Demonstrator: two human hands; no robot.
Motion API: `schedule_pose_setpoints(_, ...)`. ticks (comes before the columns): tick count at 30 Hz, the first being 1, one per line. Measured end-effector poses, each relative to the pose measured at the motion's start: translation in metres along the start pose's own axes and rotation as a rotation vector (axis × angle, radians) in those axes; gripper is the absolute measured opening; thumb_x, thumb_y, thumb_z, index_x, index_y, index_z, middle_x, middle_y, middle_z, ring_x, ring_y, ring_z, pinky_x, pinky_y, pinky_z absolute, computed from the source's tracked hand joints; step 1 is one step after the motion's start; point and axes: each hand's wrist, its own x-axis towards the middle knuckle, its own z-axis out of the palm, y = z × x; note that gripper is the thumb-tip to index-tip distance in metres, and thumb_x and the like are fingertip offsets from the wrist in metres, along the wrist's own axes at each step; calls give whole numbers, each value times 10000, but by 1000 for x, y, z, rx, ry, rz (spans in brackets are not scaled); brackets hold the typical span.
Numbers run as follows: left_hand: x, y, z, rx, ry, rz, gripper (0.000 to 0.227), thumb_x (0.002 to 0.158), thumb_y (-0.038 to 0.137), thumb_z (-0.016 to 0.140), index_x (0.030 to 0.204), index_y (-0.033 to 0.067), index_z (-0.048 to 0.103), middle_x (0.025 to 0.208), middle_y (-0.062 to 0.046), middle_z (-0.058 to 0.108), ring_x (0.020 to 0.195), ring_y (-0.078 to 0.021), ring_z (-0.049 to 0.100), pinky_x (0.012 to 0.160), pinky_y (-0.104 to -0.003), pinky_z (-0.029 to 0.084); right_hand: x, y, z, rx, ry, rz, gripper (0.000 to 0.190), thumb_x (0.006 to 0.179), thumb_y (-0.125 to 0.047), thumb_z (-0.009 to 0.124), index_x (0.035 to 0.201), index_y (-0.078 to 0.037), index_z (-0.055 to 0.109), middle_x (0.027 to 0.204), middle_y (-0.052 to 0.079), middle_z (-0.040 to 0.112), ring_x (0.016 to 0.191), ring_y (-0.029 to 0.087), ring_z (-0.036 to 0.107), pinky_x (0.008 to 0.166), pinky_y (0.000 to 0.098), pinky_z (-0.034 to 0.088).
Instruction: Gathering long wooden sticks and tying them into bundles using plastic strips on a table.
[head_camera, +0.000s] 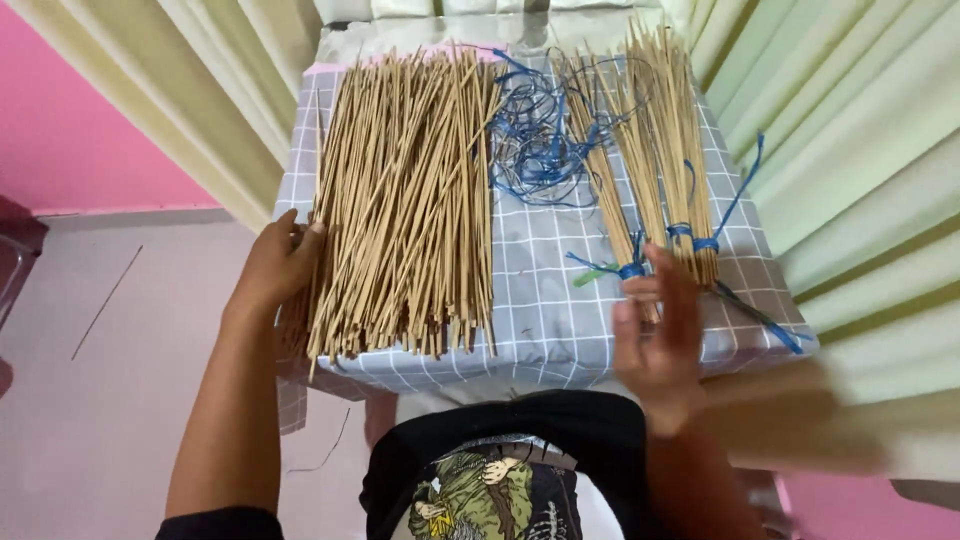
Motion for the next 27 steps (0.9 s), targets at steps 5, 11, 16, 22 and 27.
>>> schedule_pose_setpoints(5,4,-19,-1,-28,-21,-28,730,1023,465,556,1519,-63,466,1326,-283,639,1242,-424,605,1052,-569,459,-8,19,-5,-740,-448,485,413,977,-397,669,1271,-106,671,1054,92,715,900,323,721,674,470,588)
schedule_pose_setpoints(11,-20,4,-15,-105,49,-14,600,1067,318,537,1498,-94,477,1354,-342,585,1256,-471,577,1024,-594,464,0,19,1,-857,-496,420,580,885,-374,742,1370,-70,648,972,127,701,765,287,723,603,411,591)
schedule_pose_setpoints(16,-88,47,-14,-130,382,292,390,1028,97,636,1355,-115,615,1187,-330,605,1117,-509,614,955,-578,490,-17,55,17,-1056,-420,272,506,734,-432,713,1101,-85,690,846,68,679,706,235,721,547,386,562)
schedule_pose_setpoints(22,-164,58,43,-353,495,389,268,977,157,607,1210,39,666,1155,-179,659,1125,-335,621,1015,-466,499,20,25,-9,-675,-317,315,468,827,-62,652,1293,-18,636,1093,167,567,730,392,689,523,486,595)
schedule_pose_setpoints(27,-175,68,59,-411,401,491,227,969,191,637,1135,52,705,1134,-134,694,1063,-277,682,930,-411,593,54,9,-40,-806,-322,35,338,948,121,553,1246,35,687,1343,364,595,846,423,743,630,398,666)
